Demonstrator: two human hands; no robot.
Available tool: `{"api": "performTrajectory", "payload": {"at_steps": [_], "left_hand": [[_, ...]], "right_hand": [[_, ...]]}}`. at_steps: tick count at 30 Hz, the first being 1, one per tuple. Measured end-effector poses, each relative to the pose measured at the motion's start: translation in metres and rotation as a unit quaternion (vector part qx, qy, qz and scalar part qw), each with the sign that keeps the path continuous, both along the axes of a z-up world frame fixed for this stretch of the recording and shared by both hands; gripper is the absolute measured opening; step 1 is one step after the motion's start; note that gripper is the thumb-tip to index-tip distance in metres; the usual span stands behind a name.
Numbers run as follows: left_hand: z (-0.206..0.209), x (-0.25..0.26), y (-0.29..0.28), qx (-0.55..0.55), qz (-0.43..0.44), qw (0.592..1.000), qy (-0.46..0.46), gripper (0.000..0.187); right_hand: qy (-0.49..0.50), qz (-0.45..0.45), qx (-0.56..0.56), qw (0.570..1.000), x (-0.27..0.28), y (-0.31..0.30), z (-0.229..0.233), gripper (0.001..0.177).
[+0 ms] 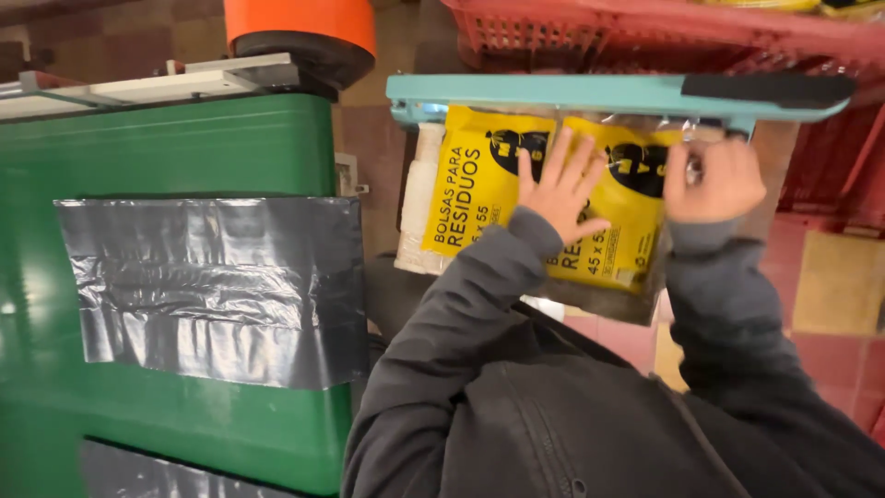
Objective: Folding black plastic bags and inserting them into yellow packaging sleeves before sealing them.
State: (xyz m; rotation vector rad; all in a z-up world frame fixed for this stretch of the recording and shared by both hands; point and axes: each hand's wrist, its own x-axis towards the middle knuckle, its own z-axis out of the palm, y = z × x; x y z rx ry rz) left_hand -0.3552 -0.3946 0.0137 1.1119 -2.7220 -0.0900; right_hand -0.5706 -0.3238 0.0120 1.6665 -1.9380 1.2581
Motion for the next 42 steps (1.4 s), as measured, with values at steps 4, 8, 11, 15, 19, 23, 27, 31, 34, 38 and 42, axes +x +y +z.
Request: {"api": "performTrajectory", "payload": {"at_steps": [4, 8, 11, 15, 19, 23, 27, 31, 34, 38, 42], "left_hand": [[-0.009, -0.002, -0.011, 0.015, -0.035, 0.999, 0.019, 0.102], [-0.004, -0.001, -0.016, 0.033, -0.069, 0.997, 0.01, 0.101], [-0.006, -0.006, -0.036, 0.02, -0.082, 0.996, 0.024, 0.101], [-0.012, -0.004, -0.032, 0.026, -0.091, 0.995, 0.038, 0.097], [-0.02, -0.006, -0.036, 0.001, -0.087, 0.995, 0.043, 0.09], [-0.027, -0.007, -0.043, -0.028, -0.089, 0.992, 0.083, 0.083], [-0.03, -0.007, -0.042, -0.021, -0.094, 0.991, 0.092, 0.079], [-0.02, 0.008, -0.036, -0.027, -0.033, 0.994, 0.096, 0.081], [-0.012, 0.034, -0.036, -0.041, 0.107, 0.992, 0.056, 0.09], [-0.001, 0.067, -0.024, -0.043, 0.24, 0.97, 0.005, 0.103], [0.002, 0.082, -0.005, -0.019, 0.272, 0.962, 0.004, 0.109]], "right_hand": [[0.192, 0.145, -0.071, 0.968, 0.021, -0.011, 0.161, 0.015], [0.248, 0.168, 0.009, 0.954, -0.009, -0.064, 0.134, 0.011], [0.293, 0.14, 0.086, 0.942, -0.025, -0.101, 0.109, 0.021], [0.205, 0.148, 0.236, 0.938, -0.037, -0.106, 0.072, 0.027], [0.153, 0.169, 0.247, 0.942, -0.051, -0.108, 0.039, 0.029], [0.108, 0.186, 0.253, 0.943, -0.065, -0.124, -0.002, 0.037], [0.052, 0.172, 0.297, 0.938, -0.067, -0.123, -0.016, 0.043], [0.068, 0.186, 0.271, 0.942, -0.076, -0.128, -0.031, 0.042], [0.049, 0.18, 0.277, 0.943, -0.074, -0.127, -0.035, 0.043], [0.125, 0.106, 0.345, 0.924, -0.072, -0.129, -0.042, 0.044], [0.185, 0.141, 0.213, 0.949, -0.112, -0.127, -0.093, 0.043]]}}
